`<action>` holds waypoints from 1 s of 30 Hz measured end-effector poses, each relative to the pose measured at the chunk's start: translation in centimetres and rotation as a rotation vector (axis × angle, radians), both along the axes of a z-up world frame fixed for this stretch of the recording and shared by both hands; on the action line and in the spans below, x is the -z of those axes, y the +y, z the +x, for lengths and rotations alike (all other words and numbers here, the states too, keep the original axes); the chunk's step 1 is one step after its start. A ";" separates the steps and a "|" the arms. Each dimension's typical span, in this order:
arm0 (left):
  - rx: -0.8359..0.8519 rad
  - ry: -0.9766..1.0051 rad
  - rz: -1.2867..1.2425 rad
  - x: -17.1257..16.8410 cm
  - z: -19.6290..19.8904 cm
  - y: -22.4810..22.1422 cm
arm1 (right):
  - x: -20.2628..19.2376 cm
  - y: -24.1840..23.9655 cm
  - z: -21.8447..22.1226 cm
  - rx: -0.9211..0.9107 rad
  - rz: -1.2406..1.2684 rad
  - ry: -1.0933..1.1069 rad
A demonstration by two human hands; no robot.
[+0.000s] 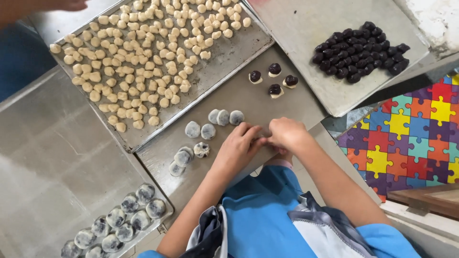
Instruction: A person is manually preparing filled dough balls by placing a dark filling inside a piece of light dough and rolling it into a ball on a metal tray.
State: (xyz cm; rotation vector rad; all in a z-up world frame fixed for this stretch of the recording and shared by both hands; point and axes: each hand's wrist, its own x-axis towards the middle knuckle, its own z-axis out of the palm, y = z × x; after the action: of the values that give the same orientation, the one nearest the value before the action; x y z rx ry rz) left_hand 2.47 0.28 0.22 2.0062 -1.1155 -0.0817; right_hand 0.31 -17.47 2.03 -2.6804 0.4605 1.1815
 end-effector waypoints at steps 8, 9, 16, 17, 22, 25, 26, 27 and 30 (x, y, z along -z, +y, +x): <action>0.099 0.003 0.210 1.1 1.3 -0.6 | -7.1 -2.5 -2.4 0.535 0.489 -0.426; 0.103 0.007 0.214 0.5 1.1 -0.6 | -5.4 -3.4 -3.0 0.540 0.491 -0.421; 0.104 0.287 0.098 -5.1 3.3 0.9 | 0.6 -6.6 -4.4 0.541 0.344 -0.865; 0.029 0.261 0.067 -6.6 3.9 1.5 | 1.2 -6.8 -4.4 0.522 0.356 -0.908; -0.090 0.102 -0.034 -9.5 3.8 2.3 | 1.7 -6.1 -2.1 0.505 0.264 -0.929; -0.057 0.119 -0.093 -8.6 3.0 2.0 | 3.1 -5.8 -0.1 0.527 0.164 -0.979; -0.027 0.166 -0.089 -8.3 2.7 1.7 | 3.6 -5.8 0.5 0.537 0.116 -1.009; -0.031 0.166 -0.089 -7.8 2.4 1.5 | 3.3 -5.4 1.1 0.534 0.117 -1.008; -0.050 0.162 -0.074 -7.0 1.8 1.0 | 3.3 -4.6 2.4 0.532 0.124 -1.028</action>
State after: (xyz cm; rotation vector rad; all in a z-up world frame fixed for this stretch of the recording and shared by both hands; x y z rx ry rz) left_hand 4.26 1.29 7.20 1.9237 -0.9514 -0.1712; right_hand 2.75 -22.05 -1.31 -2.3901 0.7675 -0.3141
